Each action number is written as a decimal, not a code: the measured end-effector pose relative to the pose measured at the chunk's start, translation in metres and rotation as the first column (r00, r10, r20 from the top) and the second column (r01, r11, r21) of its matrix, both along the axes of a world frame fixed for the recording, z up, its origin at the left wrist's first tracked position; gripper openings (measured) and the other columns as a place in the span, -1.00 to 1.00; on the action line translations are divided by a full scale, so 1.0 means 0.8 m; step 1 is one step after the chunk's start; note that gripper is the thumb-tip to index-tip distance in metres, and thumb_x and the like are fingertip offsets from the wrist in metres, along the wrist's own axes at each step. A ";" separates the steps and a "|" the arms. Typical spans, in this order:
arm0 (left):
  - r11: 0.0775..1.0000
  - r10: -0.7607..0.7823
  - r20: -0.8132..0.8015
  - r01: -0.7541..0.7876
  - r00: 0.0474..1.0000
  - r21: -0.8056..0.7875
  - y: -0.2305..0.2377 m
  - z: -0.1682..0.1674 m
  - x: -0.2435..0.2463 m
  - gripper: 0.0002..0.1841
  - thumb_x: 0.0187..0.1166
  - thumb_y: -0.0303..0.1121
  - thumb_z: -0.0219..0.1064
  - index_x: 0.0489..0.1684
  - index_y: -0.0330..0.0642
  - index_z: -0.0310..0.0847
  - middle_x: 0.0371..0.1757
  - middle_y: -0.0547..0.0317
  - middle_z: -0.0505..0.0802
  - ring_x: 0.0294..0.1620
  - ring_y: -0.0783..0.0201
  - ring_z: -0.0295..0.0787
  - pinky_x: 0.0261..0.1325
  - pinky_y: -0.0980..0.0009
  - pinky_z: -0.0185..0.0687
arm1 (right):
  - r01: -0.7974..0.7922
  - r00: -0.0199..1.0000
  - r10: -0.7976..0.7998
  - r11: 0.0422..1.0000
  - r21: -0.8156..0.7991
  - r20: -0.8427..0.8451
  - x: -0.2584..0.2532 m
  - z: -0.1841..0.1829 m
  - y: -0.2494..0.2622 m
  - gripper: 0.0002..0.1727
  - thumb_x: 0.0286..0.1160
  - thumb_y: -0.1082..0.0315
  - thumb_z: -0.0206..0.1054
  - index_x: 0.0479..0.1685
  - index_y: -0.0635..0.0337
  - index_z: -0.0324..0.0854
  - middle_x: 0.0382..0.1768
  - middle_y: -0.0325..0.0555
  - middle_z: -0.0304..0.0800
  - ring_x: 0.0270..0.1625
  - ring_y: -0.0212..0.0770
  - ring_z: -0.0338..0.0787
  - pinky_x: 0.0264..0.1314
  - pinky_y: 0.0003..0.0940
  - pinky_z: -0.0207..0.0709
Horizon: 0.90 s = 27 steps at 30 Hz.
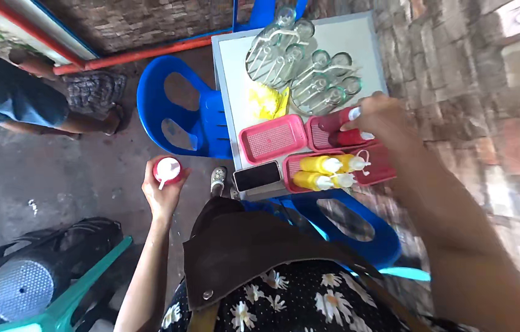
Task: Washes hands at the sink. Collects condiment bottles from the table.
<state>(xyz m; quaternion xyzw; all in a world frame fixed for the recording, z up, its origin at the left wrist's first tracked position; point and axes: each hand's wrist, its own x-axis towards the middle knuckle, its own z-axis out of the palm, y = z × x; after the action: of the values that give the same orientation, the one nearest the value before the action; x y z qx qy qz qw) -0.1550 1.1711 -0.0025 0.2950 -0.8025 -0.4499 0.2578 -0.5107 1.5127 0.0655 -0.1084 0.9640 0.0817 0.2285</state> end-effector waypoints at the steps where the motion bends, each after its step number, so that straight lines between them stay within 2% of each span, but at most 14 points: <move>1: 1.000 0.005 -0.004 -0.005 1.000 -0.008 0.010 0.001 0.007 -0.28 0.07 -0.27 0.76 0.26 -0.41 0.57 0.12 -0.05 0.85 0.17 0.37 0.80 0.34 0.38 0.66 | -0.040 0.999 0.040 0.999 0.016 -0.005 0.008 0.014 -0.003 -0.30 0.15 0.17 0.76 0.21 0.51 0.66 0.38 0.65 0.50 0.35 0.68 0.56 0.20 0.65 0.43; 5: 0.998 -0.058 -0.033 0.058 0.998 -0.006 0.050 0.012 0.030 -0.30 0.09 -0.27 0.75 0.22 -0.44 0.60 0.08 -0.07 0.87 0.13 0.36 0.83 0.31 0.38 0.70 | -0.335 0.941 0.335 0.942 -0.011 -0.040 0.053 0.079 -0.022 -0.37 0.10 0.18 0.79 0.14 0.38 0.73 0.25 0.54 0.61 0.18 0.59 0.68 0.05 0.55 0.55; 9: 0.959 -0.271 -0.111 0.258 0.956 -0.117 0.082 0.019 0.033 -0.39 0.12 -0.12 0.74 0.14 -0.28 0.73 0.20 -0.04 0.85 0.33 0.12 0.74 0.45 0.07 0.61 | -0.768 0.636 0.768 0.619 -0.161 -0.079 0.094 0.136 -0.048 -0.45 0.04 0.20 0.82 0.09 0.18 0.81 0.03 0.24 0.73 0.00 0.33 0.77 0.04 0.32 0.64; 11: 0.905 -0.403 -0.069 0.387 0.912 -0.174 0.092 0.026 0.030 -0.44 0.16 0.01 0.68 0.15 -0.02 0.81 0.57 -0.01 0.64 0.70 -0.06 0.37 0.67 -0.13 0.27 | -0.897 0.418 0.900 0.387 -0.216 -0.121 0.114 0.147 -0.075 -0.44 0.04 0.16 0.81 0.13 0.10 0.82 0.03 0.13 0.76 0.01 0.21 0.79 0.15 0.24 0.60; 13: 0.841 -0.521 -0.031 0.506 0.853 -0.193 0.097 0.032 0.028 -0.44 0.16 0.13 0.63 0.18 0.17 0.84 0.85 -0.14 0.21 0.90 -0.24 -0.16 0.82 -0.25 -0.06 | -0.953 0.228 0.952 0.175 -0.247 -0.206 0.148 0.153 -0.110 -0.50 0.04 0.25 0.79 0.07 0.11 0.83 0.03 0.13 0.78 0.03 0.19 0.79 0.18 0.23 0.57; 15: 0.796 -0.593 -0.014 0.583 0.805 -0.166 0.101 0.030 0.033 -0.43 0.12 0.16 0.63 0.19 0.30 0.84 0.93 -0.18 -0.14 0.92 -0.29 -0.49 0.87 -0.25 -0.18 | -0.974 0.115 0.965 0.064 -0.216 -0.234 0.207 0.177 -0.139 -0.67 0.19 0.45 0.67 -0.02 0.19 0.81 0.11 0.15 0.76 0.15 0.18 0.77 0.34 0.20 0.52; 16: 0.782 -0.614 -0.017 0.605 0.789 -0.148 0.102 0.027 0.039 -0.43 0.13 0.18 0.62 0.21 0.30 0.84 0.93 -0.19 -0.16 0.93 -0.29 -0.52 0.88 -0.24 -0.23 | -0.980 0.107 0.974 0.068 -0.189 -0.202 0.244 0.203 -0.146 -0.77 0.37 0.60 0.49 -0.01 0.27 0.79 0.18 0.15 0.75 0.26 0.18 0.74 0.47 0.18 0.43; 17: 0.778 -0.622 -0.025 0.614 0.783 -0.134 0.105 0.024 0.048 -0.41 0.15 0.19 0.62 0.23 0.24 0.83 0.91 -0.22 -0.01 0.92 -0.29 -0.39 0.88 -0.24 -0.23 | -0.985 0.071 0.972 0.033 -0.171 -0.223 0.273 0.215 -0.150 -0.77 0.46 0.70 0.34 0.00 0.33 0.77 0.19 0.14 0.74 0.29 0.16 0.72 0.52 0.13 0.39; 18: 0.795 -0.601 -0.035 0.593 0.798 -0.130 0.108 0.022 0.060 -0.40 0.13 0.17 0.64 0.21 0.18 0.84 0.78 -0.18 0.35 0.86 -0.22 -0.01 0.83 -0.18 -0.04 | -0.986 0.013 0.958 -0.035 -0.161 -0.288 0.290 0.215 -0.155 -0.77 0.49 0.73 0.28 -0.02 0.35 0.76 0.13 0.11 0.77 0.24 0.12 0.74 0.49 0.09 0.41; 19: 0.827 -0.556 -0.048 0.546 0.830 -0.136 0.112 0.020 0.072 -0.39 0.08 0.17 0.67 0.15 0.13 0.85 0.48 0.02 0.75 0.66 0.00 0.45 0.73 -0.05 0.23 | -0.984 -0.048 0.952 -0.097 -0.152 -0.302 0.305 0.212 -0.170 -0.75 0.53 0.73 0.22 -0.01 0.37 0.75 0.13 0.10 0.78 0.23 0.10 0.74 0.51 0.06 0.37; 20: 0.843 -0.531 -0.061 0.520 0.845 -0.137 0.113 0.020 0.084 -0.38 0.10 0.17 0.66 0.14 0.04 0.85 0.27 0.10 0.87 0.52 0.14 0.59 0.70 0.05 0.24 | -0.977 -0.098 0.944 -0.152 -0.152 -0.315 0.318 0.203 -0.187 -0.76 0.54 0.72 0.21 -0.03 0.37 0.76 0.12 0.10 0.80 0.21 0.09 0.75 0.49 0.04 0.37; 23: 0.917 -0.367 -0.148 0.330 0.918 -0.224 0.121 0.008 0.119 -0.34 0.15 0.17 0.61 0.02 -0.24 0.79 0.11 -0.10 0.85 0.37 0.36 0.64 0.62 0.33 0.27 | -0.933 -0.171 0.893 -0.282 -0.222 -0.416 0.351 0.156 -0.235 -0.84 0.49 0.61 0.32 -0.22 0.27 0.82 0.04 0.08 0.80 0.06 0.06 0.75 0.29 0.04 0.41; 25: 0.954 -0.251 -0.201 0.207 0.947 -0.216 0.126 -0.001 0.135 -0.23 0.14 0.21 0.63 0.15 -0.29 0.68 0.28 -0.10 0.76 0.48 0.45 0.53 0.66 0.38 0.25 | -0.881 -0.103 0.873 -0.303 -0.365 -0.476 0.363 0.150 -0.238 -0.71 0.61 0.50 0.27 0.14 0.05 0.83 0.23 0.06 0.77 0.19 0.09 0.74 0.37 0.09 0.42; 27: 0.980 -0.156 -0.259 0.116 0.953 -0.162 0.127 -0.010 0.147 -0.14 0.05 0.13 0.74 0.30 -0.29 0.61 0.40 0.02 0.69 0.53 0.50 0.47 0.69 0.38 0.28 | -0.825 0.025 0.761 -0.351 -0.443 -0.649 0.353 0.155 -0.219 -0.53 0.63 0.38 0.29 0.45 -0.31 0.72 0.35 -0.06 0.76 0.21 0.03 0.75 0.24 0.02 0.49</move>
<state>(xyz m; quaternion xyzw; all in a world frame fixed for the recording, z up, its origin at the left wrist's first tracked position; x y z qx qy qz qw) -0.0377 1.2728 -0.0106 0.1553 -0.8089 -0.4432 0.3538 -0.2287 1.3378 0.1891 -0.8301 0.5165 -0.2097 -0.0098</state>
